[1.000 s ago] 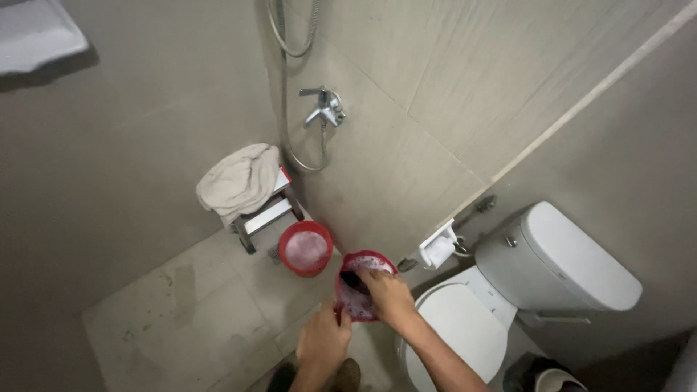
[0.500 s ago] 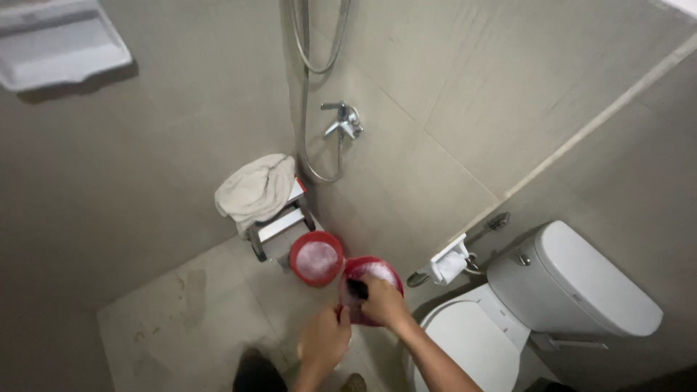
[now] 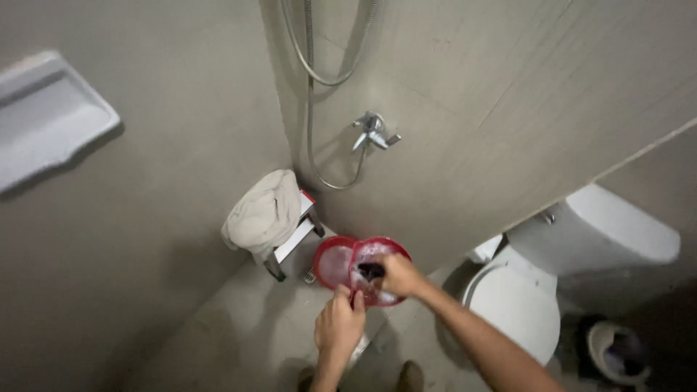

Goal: The person cleans the bathroom walls using a yellow sponge and a red basin filled with soapy water. They dip the sponge into the basin and scrub the tiled walls around the toilet and shower area. The person also briefly handles a mop and a packet of cleaning powder.

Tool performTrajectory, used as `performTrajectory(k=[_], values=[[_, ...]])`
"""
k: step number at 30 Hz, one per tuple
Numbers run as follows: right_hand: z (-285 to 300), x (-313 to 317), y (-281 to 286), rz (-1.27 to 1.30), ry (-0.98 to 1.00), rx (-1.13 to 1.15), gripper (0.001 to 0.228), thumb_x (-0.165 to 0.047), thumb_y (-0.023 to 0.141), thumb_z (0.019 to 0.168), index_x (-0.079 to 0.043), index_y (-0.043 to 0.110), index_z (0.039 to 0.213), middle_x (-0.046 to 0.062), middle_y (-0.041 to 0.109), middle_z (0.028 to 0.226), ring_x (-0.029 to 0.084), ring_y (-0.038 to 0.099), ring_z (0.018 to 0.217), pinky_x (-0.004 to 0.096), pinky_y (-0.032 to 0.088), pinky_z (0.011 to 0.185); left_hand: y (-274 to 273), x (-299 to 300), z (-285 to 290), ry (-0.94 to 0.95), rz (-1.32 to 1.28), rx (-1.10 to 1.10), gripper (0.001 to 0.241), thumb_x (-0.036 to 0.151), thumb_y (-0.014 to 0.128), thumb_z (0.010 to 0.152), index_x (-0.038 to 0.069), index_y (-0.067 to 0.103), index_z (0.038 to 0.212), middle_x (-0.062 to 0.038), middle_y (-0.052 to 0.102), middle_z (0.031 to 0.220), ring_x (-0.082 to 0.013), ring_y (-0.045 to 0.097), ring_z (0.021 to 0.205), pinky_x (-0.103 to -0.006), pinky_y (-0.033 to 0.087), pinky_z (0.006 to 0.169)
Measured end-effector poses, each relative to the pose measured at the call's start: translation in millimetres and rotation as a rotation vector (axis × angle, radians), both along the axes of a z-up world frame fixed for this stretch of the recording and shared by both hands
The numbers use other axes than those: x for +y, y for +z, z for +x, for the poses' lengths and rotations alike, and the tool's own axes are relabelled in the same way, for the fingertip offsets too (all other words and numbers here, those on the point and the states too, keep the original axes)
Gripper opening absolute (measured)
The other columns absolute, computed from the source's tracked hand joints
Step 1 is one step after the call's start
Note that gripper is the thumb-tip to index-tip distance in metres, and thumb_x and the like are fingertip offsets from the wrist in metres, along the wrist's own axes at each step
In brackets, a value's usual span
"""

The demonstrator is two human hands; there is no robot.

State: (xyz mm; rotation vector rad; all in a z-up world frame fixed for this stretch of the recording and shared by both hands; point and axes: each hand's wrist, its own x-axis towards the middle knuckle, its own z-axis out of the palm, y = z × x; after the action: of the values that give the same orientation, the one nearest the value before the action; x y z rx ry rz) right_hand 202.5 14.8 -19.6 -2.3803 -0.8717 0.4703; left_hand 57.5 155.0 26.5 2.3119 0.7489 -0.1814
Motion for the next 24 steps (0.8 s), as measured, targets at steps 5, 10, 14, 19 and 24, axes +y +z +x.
performTrajectory(k=[5,10,14,19,24], values=[[-1,30,102,0.231,-0.126,0.032,0.050,-0.019,0.081,0.075,-0.013,0.070,0.123,0.018,0.077,0.106,0.032,0.076,0.094,0.044,0.059,0.082,37,49,18,-0.092,-0.023,0.028,0.036,0.045,0.058,0.095,0.012,0.064,0.109,-0.020,0.074,0.101,-0.0426,0.070,0.101,-0.0540,0.053,0.087],[16,9,230,0.146,-0.461,-0.234,0.048,-0.022,0.078,0.082,-0.016,0.068,0.128,0.019,0.076,0.092,0.031,0.077,0.072,0.041,0.061,0.068,86,68,52,-0.215,-0.005,0.055,0.038,0.046,0.056,0.097,0.014,0.063,0.117,-0.021,0.071,0.108,-0.0454,0.067,0.102,-0.0562,0.051,0.089],[51,-40,303,0.096,-0.513,-0.970,0.045,-0.015,0.081,0.086,-0.011,0.069,0.129,0.019,0.075,0.100,0.037,0.074,0.080,0.045,0.058,0.068,117,69,85,-0.284,-0.040,-0.101,0.039,0.044,0.060,0.093,0.010,0.065,0.111,-0.020,0.073,0.106,-0.0434,0.069,0.101,-0.0553,0.052,0.085],[97,-97,365,-0.075,-0.546,-1.493,0.040,-0.008,0.082,0.095,-0.010,0.068,0.133,0.016,0.076,0.107,0.030,0.075,0.086,0.040,0.059,0.075,148,56,116,-0.323,-0.046,-0.147,0.042,0.048,0.064,0.091,0.009,0.067,0.106,-0.019,0.075,0.105,-0.0421,0.069,0.101,-0.0537,0.053,0.083],[121,-88,335,-0.173,-0.524,-1.654,0.037,-0.009,0.080,0.102,-0.016,0.073,0.137,0.006,0.071,0.079,0.016,0.066,0.062,0.034,0.052,0.056,132,48,139,-0.386,-0.028,-0.163,0.047,0.053,0.063,0.093,0.009,0.067,0.109,-0.021,0.076,0.100,-0.0397,0.073,0.099,-0.0506,0.055,0.086]])
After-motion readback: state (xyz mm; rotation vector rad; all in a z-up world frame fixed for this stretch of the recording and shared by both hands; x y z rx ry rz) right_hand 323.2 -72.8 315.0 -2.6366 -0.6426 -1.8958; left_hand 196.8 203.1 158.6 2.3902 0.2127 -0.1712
